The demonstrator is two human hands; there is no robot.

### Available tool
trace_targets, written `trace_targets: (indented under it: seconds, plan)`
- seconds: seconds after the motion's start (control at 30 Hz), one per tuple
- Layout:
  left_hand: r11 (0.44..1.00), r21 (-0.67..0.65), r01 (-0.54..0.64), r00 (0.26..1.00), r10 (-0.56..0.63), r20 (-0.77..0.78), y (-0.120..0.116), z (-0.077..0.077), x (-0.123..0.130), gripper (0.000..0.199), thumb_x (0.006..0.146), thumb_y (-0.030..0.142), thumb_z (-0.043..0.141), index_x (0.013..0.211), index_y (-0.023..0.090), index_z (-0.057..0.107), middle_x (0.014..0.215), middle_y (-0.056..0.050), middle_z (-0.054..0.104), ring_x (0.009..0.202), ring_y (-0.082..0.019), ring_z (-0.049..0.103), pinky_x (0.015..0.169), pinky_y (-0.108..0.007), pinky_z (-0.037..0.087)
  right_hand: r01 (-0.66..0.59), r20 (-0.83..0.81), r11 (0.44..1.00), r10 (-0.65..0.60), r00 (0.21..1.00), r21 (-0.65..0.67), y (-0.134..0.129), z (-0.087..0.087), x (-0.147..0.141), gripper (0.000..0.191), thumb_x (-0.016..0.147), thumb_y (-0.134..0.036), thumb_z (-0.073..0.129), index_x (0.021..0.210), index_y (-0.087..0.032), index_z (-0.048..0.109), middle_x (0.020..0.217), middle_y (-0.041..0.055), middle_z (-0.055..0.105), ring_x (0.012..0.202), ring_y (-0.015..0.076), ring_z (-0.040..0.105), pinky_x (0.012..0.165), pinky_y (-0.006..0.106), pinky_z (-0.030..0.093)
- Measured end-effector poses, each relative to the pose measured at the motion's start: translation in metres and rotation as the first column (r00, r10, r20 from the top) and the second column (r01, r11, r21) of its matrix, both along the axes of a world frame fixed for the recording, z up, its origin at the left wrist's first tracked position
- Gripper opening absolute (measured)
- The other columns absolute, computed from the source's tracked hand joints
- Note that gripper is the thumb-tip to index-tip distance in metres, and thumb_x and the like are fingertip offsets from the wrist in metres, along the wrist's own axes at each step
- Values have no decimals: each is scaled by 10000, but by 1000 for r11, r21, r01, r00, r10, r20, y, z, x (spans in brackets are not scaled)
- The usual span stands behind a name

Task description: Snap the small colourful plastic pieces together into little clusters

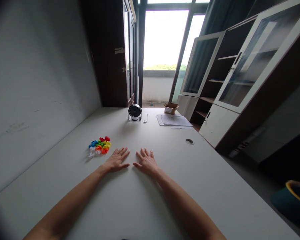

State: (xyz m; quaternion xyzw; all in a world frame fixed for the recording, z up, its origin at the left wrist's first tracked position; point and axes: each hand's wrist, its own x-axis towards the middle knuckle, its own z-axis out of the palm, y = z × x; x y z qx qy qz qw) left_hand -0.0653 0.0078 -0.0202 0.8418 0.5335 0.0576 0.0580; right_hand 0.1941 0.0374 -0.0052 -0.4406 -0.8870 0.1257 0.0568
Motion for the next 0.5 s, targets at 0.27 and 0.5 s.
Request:
trace_targets:
  seconds: [0.27, 0.5]
  plan:
    - [999, -31, -38, 999, 38, -1, -7, 7, 4, 844, 858, 778, 330, 1560, 326, 203, 1645, -41, 123, 1513, -286, 88, 1209, -494, 51, 10, 9, 999, -9, 1000, -34, -13, 9, -4, 839, 871, -777, 362, 1545, -287, 271, 1638, 91, 86, 1502, 337, 15, 1168, 544, -38]
    - [986, 12, -163, 986, 163, 27, -9, 5, 6, 820, 855, 782, 318, 1538, 330, 277, 1636, -52, 174, 1504, -318, 120, 1196, -530, 79, 7, -8, 1000, -7, 1000, -11, -14, 8, -4, 859, 866, -794, 340, 1540, -264, 289, 1637, 112, 80, 1501, 345, 19, 1169, 543, -28]
